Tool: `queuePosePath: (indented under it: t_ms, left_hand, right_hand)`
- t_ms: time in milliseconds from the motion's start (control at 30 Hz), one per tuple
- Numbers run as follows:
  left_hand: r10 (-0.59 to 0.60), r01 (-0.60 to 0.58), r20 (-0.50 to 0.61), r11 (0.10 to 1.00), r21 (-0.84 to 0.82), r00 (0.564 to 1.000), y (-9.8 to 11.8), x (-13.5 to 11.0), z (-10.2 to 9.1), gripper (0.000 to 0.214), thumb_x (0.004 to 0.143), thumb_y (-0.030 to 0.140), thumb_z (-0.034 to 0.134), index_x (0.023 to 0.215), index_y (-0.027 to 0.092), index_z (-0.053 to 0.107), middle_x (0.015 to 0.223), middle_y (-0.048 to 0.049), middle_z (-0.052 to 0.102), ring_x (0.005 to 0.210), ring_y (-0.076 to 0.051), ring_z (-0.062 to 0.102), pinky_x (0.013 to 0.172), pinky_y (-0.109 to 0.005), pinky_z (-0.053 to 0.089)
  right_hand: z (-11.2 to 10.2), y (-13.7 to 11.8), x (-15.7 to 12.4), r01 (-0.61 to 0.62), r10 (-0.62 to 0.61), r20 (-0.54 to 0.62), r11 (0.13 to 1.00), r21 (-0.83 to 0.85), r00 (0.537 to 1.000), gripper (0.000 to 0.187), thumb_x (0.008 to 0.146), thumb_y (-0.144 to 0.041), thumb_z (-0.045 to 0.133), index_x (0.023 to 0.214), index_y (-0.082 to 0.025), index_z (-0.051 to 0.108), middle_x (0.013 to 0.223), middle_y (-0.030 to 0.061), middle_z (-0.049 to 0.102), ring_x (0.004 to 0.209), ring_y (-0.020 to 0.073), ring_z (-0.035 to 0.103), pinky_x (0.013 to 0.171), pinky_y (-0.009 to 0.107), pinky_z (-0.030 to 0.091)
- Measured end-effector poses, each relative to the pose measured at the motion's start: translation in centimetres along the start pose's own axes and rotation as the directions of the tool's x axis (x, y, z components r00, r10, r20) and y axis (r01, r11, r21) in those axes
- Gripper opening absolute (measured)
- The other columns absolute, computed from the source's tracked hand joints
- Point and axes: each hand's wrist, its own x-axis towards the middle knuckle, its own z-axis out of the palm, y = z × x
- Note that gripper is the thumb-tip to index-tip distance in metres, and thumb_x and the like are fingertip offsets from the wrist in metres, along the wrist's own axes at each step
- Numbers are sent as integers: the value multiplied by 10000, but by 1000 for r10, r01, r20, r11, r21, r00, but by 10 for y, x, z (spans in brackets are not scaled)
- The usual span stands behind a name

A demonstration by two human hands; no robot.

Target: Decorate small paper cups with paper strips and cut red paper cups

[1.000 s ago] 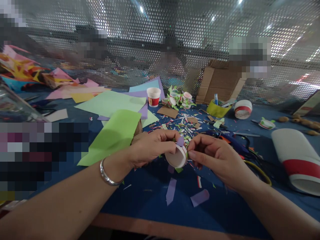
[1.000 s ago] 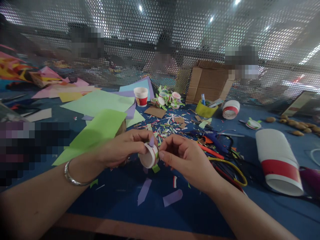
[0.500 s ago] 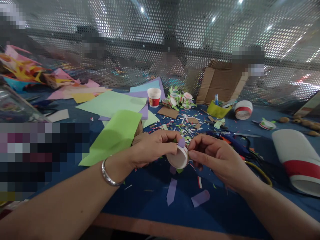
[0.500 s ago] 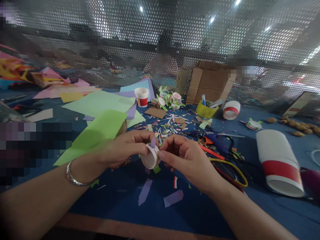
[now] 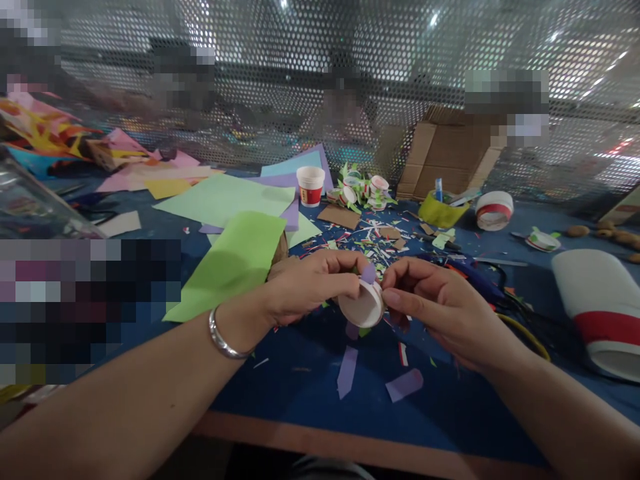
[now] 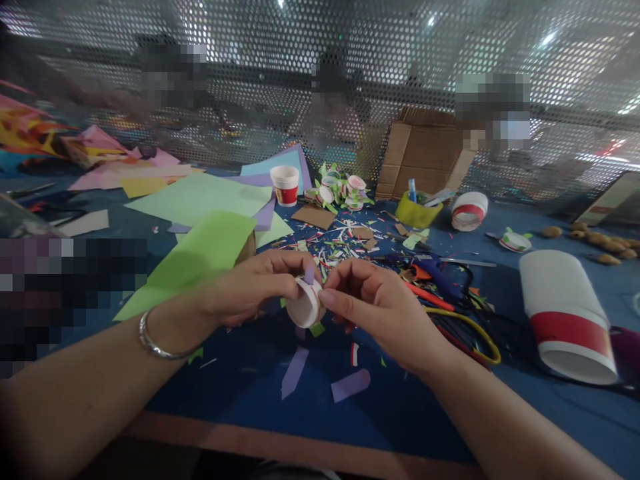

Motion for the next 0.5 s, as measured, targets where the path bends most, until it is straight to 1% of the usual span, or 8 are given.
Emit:
queuePosePath:
  t_ms: [100, 200, 300, 400, 500]
  left_hand:
    - [-4, 3, -40, 1000, -28, 999, 0, 0, -1, 100, 674, 170, 638, 769, 177, 612, 701, 34, 587, 650, -102, 499, 612, -246, 348]
    - [-3, -4, -107, 997, -72, 994, 2, 0, -3, 128, 680, 186, 643, 802, 188, 605, 735, 30, 578, 671, -116, 504, 626, -258, 375]
    - [-8, -14, -178, 992, -122, 984, 4, 1, -5, 149, 663, 171, 633, 793, 194, 564, 742, 29, 544, 672, -122, 493, 608, -259, 368]
    - [-22, -27, -230, 978, -207, 973, 5, 3, -6, 173, 633, 189, 636, 771, 196, 532, 738, 26, 516, 667, -125, 486, 594, -259, 371]
    - [-81, -11, -286, 952, -306, 955, 7, 6, -6, 181, 620, 222, 638, 770, 199, 539, 707, 30, 500, 613, -117, 465, 546, -253, 357]
  right_hand:
    - [-1, -2, 0, 23, -23, -35, 1000, -6, 999, 249, 897, -427, 775, 891, -203, 669, 773, -20, 605, 636, 101, 552, 567, 220, 472]
    - [-5, -1, 2, 56, -60, -134, 998, -32, 989, 257, 903, -443, 762, 901, -199, 683, 789, -10, 610, 635, 106, 562, 559, 228, 471]
    - [-11, 3, 3, 92, -107, -229, 993, -76, 968, 242, 916, -437, 749, 915, -202, 689, 811, -5, 624, 638, 105, 573, 561, 226, 475]
    - [-15, 5, 3, 105, -153, -265, 977, -185, 952, 205, 942, -418, 719, 936, -215, 690, 776, -11, 638, 630, 103, 581, 567, 218, 485]
    - [-14, 3, 1, 93, -189, -262, 937, -338, 947, 177, 955, -388, 691, 969, -212, 700, 723, -5, 658, 602, 116, 599, 557, 232, 501]
